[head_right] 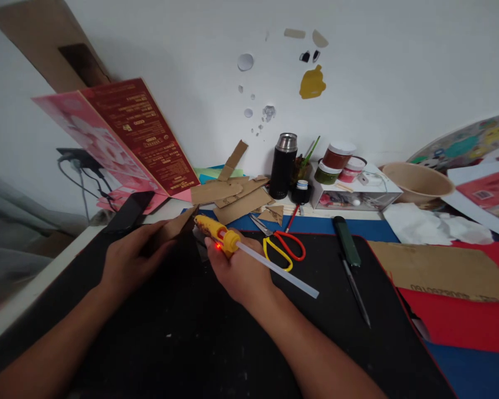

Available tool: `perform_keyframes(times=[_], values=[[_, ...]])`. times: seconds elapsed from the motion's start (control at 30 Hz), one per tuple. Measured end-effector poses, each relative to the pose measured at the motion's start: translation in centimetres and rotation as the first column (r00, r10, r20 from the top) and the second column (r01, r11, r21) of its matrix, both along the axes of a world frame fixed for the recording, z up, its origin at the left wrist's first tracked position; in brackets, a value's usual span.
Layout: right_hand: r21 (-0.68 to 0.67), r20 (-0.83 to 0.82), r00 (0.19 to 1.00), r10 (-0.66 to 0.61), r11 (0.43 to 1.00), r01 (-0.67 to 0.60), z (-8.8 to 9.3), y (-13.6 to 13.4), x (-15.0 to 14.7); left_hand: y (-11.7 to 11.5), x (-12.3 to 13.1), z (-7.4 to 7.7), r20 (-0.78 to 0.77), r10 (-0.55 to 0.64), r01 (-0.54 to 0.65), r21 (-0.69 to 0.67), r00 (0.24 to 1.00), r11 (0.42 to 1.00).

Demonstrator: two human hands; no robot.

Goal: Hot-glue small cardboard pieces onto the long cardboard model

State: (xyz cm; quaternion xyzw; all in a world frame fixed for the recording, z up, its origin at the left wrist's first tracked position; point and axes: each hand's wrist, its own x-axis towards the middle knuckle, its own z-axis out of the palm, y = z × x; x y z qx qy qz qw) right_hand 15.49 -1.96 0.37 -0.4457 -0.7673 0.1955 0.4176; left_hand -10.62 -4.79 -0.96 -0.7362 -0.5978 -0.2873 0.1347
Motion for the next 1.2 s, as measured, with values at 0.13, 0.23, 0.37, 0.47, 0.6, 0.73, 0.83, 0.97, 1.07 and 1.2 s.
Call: perform_keyframes(times=[0.13,0.23,0.37,0.47,0.6,0.73,0.83,0.97,1.07,1.2], values=[[-0.003,0.003,1.0,-0.017,1.0,0.017,0.05,0.09,0.1,0.0,0.01,0.04,-0.006,-0.015,0.015,0.01,1.0,1.0],[-0.004,-0.009,1.0,-0.016,1.0,0.016,0.17,0.19,0.15,0.0,0.05,0.04,0.005,-0.013,0.013,0.006,1.0,1.0],[-0.023,-0.049,0.999,-0.001,1.0,0.0,0.3,0.25,0.17,-0.02,0.11,-0.05,0.011,-0.006,0.006,0.006,1.0,1.0],[-0.029,-0.055,0.998,-0.007,1.0,0.005,0.26,0.29,0.16,-0.01,0.09,-0.22,0.011,-0.005,0.005,0.002,1.0,1.0],[-0.042,-0.071,0.997,-0.01,0.999,0.007,0.1,0.34,0.16,0.02,0.07,-0.37,0.025,0.006,-0.006,-0.011,1.0,1.0],[-0.039,-0.045,0.999,-0.012,0.999,0.01,0.03,0.37,0.16,0.0,0.03,-0.27,0.022,-0.013,0.013,-0.001,1.0,1.0],[-0.041,-0.033,0.999,-0.008,0.999,0.006,0.07,0.36,0.12,-0.01,-0.03,-0.2,0.03,-0.02,0.02,-0.012,0.999,1.0],[-0.028,-0.033,0.999,-0.01,1.0,0.009,0.05,0.23,0.0,0.01,-0.04,-0.26,0.044,0.006,-0.005,-0.034,0.999,0.999],[-0.029,-0.042,0.999,0.005,1.0,-0.007,-0.04,0.11,-0.07,0.06,-0.03,-0.35,0.044,0.024,-0.023,-0.029,0.999,0.999],[-0.027,-0.035,0.999,0.018,0.999,-0.019,-0.09,0.07,-0.09,0.14,-0.05,-0.4,0.033,-0.002,0.002,-0.008,0.999,1.0]])
